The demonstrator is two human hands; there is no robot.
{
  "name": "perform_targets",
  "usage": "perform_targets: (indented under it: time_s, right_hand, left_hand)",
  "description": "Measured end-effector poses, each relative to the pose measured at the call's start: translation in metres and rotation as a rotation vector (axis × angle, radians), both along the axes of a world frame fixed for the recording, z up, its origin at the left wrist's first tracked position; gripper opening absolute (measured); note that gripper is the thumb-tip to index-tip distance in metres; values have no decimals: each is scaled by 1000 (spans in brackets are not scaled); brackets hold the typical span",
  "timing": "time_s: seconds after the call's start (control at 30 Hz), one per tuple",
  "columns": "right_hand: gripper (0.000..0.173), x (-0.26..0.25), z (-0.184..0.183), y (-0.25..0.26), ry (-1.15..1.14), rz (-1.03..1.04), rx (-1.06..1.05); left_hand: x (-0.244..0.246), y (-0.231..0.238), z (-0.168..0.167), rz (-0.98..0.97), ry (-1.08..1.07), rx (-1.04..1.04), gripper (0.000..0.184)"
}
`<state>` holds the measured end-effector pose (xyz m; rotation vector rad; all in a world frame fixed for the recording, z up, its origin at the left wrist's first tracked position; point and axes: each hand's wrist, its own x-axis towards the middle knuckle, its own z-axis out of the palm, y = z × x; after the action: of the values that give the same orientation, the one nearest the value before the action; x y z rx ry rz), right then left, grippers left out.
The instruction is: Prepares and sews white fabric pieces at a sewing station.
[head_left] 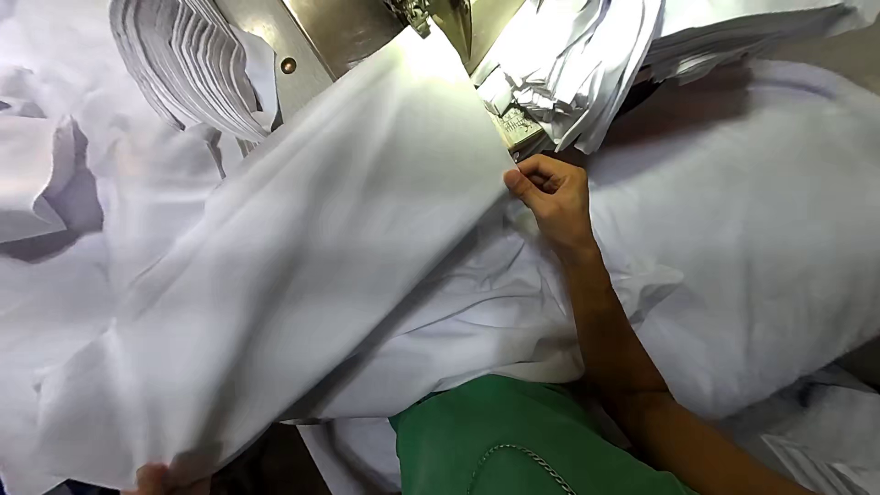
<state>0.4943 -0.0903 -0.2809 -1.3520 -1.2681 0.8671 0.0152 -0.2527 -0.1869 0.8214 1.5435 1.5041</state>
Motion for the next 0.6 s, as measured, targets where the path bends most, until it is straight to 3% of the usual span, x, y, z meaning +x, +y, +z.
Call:
perform_targets:
  time_s: [0.1,0.23,0.3,0.43,0.5,0.6]
  right_hand:
    - [8,1,3,-3,30,59,-13]
    - [9,1,-2,-11,65,71,-70]
    - [10,2,-4,-15,48,72,-103]
    - [13,6,-7,-14,15,48,-109]
    - [12,8,-5,-17,21,50,-100]
    - [11,9,-5,-23,35,57,-58]
  left_hand:
    - [-20,12,-6,-58,159,-92,41]
    - [-6,34,-5,71,204,-120,24]
    - [6,39,-1,63,190,-171,27]
    - [15,43,-1,-93,-97,-13,36]
    - [18,48,-8,-30,-92,61,23]
    - [19,58,-19,90,6,93,21]
